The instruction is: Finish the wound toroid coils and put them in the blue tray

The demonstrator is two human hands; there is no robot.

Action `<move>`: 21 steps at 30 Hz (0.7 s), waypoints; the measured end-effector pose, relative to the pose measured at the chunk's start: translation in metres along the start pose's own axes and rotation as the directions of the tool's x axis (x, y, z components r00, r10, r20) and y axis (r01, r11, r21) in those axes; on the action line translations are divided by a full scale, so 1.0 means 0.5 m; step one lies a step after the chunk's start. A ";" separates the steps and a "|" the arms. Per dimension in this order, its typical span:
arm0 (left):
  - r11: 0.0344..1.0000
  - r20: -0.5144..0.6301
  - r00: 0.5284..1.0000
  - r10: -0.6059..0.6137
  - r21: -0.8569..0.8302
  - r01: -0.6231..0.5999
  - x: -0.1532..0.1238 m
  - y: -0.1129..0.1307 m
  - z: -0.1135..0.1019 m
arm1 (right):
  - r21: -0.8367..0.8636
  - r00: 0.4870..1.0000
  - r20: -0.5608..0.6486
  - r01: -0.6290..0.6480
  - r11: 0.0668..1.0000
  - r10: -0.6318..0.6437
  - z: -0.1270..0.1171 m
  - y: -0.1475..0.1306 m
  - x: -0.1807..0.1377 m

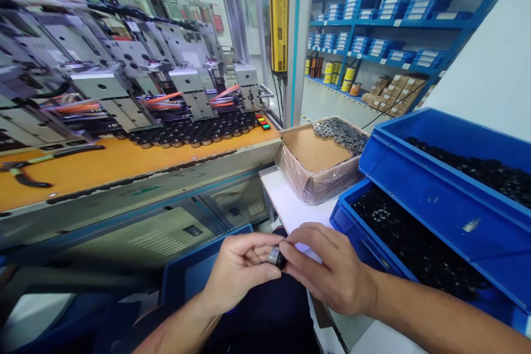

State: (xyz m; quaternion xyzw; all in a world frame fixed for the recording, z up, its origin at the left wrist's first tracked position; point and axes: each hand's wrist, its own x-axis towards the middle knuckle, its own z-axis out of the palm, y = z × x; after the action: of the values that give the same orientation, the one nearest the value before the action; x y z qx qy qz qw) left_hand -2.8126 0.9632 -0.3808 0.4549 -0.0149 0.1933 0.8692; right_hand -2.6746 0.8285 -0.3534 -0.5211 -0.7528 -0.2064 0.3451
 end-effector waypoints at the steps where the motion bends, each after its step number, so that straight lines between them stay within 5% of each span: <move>1: 1.000 0.005 1.000 -0.010 0.000 0.010 0.000 0.002 0.000 | -0.029 1.000 0.009 0.022 0.999 -0.022 -0.002 0.000 -0.001; 7: 1.000 -0.014 1.000 -0.021 -0.017 0.021 -0.005 -0.012 0.017 | -0.141 0.986 0.024 0.164 0.976 -0.163 -0.016 -0.001 0.001; 12: 0.983 -0.116 0.976 0.183 0.031 -0.180 -0.010 -0.041 0.032 | -0.170 0.993 0.052 0.113 0.979 -0.106 -0.021 -0.010 -0.010; 17: 0.805 0.091 0.895 0.436 0.404 -0.434 -0.004 -0.027 0.011 | -0.066 0.997 0.015 -0.081 0.995 0.082 -0.022 -0.039 -0.006; 21: 0.709 0.148 0.856 0.495 0.501 -0.496 -0.007 -0.001 -0.003 | -0.084 0.995 0.095 -0.026 0.996 0.034 -0.038 -0.017 -0.015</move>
State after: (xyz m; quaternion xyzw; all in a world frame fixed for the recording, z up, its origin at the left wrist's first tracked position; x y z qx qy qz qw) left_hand -2.8160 0.9630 -0.3827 0.6526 -0.0845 0.4152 0.6282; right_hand -2.6751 0.8075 -0.3457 -0.5554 -0.7516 -0.2066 0.2896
